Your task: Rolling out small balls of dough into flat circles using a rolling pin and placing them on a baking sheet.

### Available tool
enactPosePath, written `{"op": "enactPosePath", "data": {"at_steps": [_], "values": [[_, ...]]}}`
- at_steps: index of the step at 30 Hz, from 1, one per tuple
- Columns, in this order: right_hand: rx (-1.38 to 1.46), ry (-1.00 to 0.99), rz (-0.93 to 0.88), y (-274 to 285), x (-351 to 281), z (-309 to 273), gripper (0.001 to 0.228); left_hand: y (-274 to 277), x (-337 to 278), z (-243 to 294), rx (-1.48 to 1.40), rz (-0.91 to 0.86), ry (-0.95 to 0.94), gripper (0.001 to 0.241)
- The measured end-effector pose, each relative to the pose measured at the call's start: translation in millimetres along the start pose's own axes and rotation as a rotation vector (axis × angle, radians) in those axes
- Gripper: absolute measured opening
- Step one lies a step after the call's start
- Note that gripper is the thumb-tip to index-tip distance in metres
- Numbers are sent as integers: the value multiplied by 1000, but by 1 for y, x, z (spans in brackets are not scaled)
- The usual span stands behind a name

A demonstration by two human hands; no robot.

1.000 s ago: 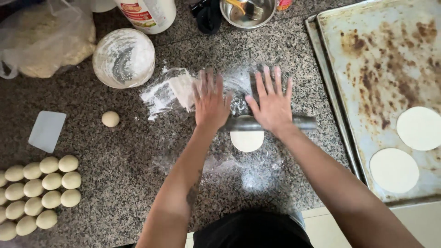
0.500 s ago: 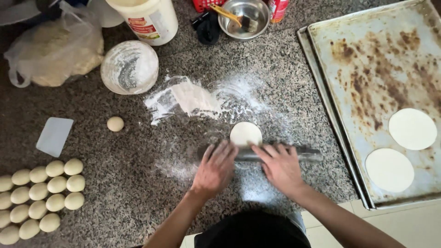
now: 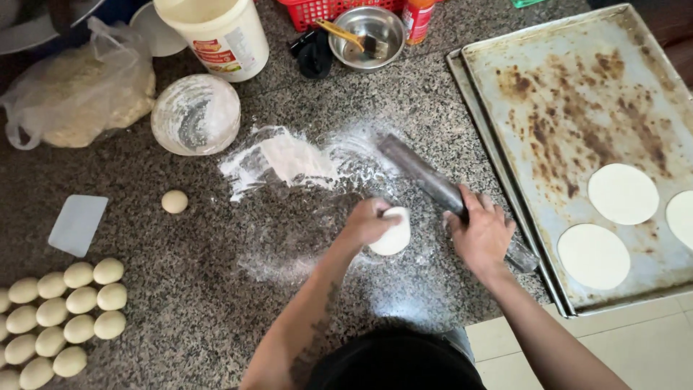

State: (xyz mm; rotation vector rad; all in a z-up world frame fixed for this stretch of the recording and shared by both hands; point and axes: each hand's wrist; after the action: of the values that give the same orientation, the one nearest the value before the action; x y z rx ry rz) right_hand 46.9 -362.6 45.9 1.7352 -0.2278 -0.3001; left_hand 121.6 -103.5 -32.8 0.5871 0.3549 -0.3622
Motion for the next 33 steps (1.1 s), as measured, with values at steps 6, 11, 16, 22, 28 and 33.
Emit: {"op": "enactPosePath", "data": {"at_steps": [6, 11, 16, 22, 28, 33], "values": [[3, 99, 5, 27, -2, -45, 63, 19, -35, -44, -79, 93, 152, 55], [-99, 436, -13, -23, -25, -50, 60, 58, -105, -12, 625, 403, -202, 54], [-5, 694, 27, -51, -58, -39, 72, 38, -133, -54, 686, 489, -487, 59], [-198, 646, 273, -6, 25, -104, 62, 92, -48, 31, 781, 434, -291, 64], [12, 527, 301, -1, 123, -132, 84, 122, 44, 63, 905, 598, -264, 61], [25, 498, 194, -15, 56, -110, 96, 97, -17, 47, 914, 329, -140, 73]]}}
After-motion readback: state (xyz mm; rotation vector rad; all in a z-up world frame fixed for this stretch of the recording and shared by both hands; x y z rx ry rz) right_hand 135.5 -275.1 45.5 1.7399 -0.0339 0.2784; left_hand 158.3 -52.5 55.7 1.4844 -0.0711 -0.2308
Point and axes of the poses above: each hand's wrist, its own x-axis towards the middle knuckle, its own y-axis out of the back of the hand, z = x × y, and after that the axes turned 3 degrees about z, right-handed
